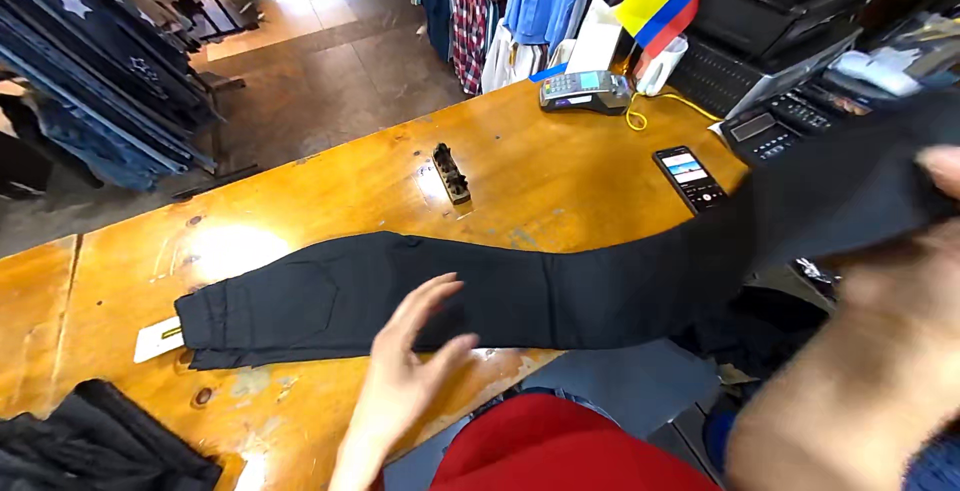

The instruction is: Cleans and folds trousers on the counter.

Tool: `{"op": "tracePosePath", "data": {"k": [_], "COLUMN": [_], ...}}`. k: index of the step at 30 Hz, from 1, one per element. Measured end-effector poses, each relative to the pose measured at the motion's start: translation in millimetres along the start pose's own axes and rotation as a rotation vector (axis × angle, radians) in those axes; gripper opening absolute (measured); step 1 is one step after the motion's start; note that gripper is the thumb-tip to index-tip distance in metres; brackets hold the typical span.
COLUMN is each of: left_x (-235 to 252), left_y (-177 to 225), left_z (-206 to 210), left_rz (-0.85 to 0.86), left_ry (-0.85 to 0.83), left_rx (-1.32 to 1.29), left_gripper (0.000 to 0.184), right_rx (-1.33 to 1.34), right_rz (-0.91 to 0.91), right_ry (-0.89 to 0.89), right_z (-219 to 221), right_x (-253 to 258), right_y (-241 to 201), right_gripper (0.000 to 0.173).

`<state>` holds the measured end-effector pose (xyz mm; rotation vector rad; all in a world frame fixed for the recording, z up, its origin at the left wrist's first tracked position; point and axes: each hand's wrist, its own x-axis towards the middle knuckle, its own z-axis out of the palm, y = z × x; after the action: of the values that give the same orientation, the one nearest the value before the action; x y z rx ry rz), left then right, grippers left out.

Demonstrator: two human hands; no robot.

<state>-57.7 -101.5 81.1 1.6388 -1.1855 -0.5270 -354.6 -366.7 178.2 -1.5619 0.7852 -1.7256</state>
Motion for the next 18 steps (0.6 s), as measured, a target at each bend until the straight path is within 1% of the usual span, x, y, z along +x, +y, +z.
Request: {"op": "tracePosePath", "data": {"k": [1, 2, 3, 4, 5, 6, 7, 8, 9, 10, 12, 14, 15, 16, 17, 18], "left_x": [5, 11, 16, 20, 21, 19, 14, 6, -4, -15, -29, -38, -41, -43, -44, -41], "left_y": [12, 19, 20, 16, 8, -9, -30, -55, -79, -100, -115, -115, -115, -116, -118, -118], "left_z": [5, 8, 7, 3, -5, -16, -31, -47, -61, -71, -84, -94, -99, -103, -106, -106], "left_rz": [0.051, 0.081, 0.088, 0.059, -0.015, -0.117, -0.249, -0.347, -0.429, -0.477, -0.524, -0.580, -0.593, -0.604, -0.612, -0.627], "left_ry": [-0.047, -0.066, -0.042, 0.054, 0.249, 0.490, 0.686, 0.796, 0.841, 0.840, 0.806, 0.778, 0.737, 0.710, 0.703, 0.710], "left_rx": [-0.150, -0.334, -0.542, -0.763, -0.959, -1.073, -1.113, -1.128, -1.102, -1.059, -0.986, -0.863, -0.779, -0.688, -0.596, -0.507], "left_gripper": [0.062, 0.064, 0.063, 0.060, 0.054, 0.050, 0.051, 0.054, 0.058, 0.066, 0.074, 0.080, 0.079, 0.070, 0.054, 0.043], "right_rx": [-0.012, 0.011, 0.079, 0.170, 0.231, 0.213, 0.155, 0.069, -0.063, -0.215, -0.418, -0.474, -0.468, -0.456, -0.447, -0.441], "right_rz": [-0.077, -0.157, -0.226, -0.276, -0.287, -0.268, -0.214, -0.126, -0.012, 0.106, 0.242, 0.289, 0.293, 0.280, 0.257, 0.239], "right_ry": [-0.096, -0.218, -0.411, -0.652, -0.896, -1.074, -1.163, -1.197, -1.220, -1.249, -1.298, -1.317, -1.303, -1.275, -1.251, -1.244], "right_z": [41, 81, 115, 141, 160, 173, 180, 182, 179, 176, 165, 151, 145, 142, 139, 137], "right_x": [-7, -20, -33, -42, -44, -42, -40, -39, -40, -44, -63, -83, -90, -95, -98, -100], "right_y": [-22, -43, -58, -65, -64, -54, -35, -8, 22, 53, 104, 128, 135, 139, 143, 147], "right_gripper": [0.019, 0.018, 0.014, 0.027, 0.051, 0.064, 0.062, 0.055, 0.047, 0.041, 0.032, 0.029, 0.027, 0.025, 0.023, 0.022]}}
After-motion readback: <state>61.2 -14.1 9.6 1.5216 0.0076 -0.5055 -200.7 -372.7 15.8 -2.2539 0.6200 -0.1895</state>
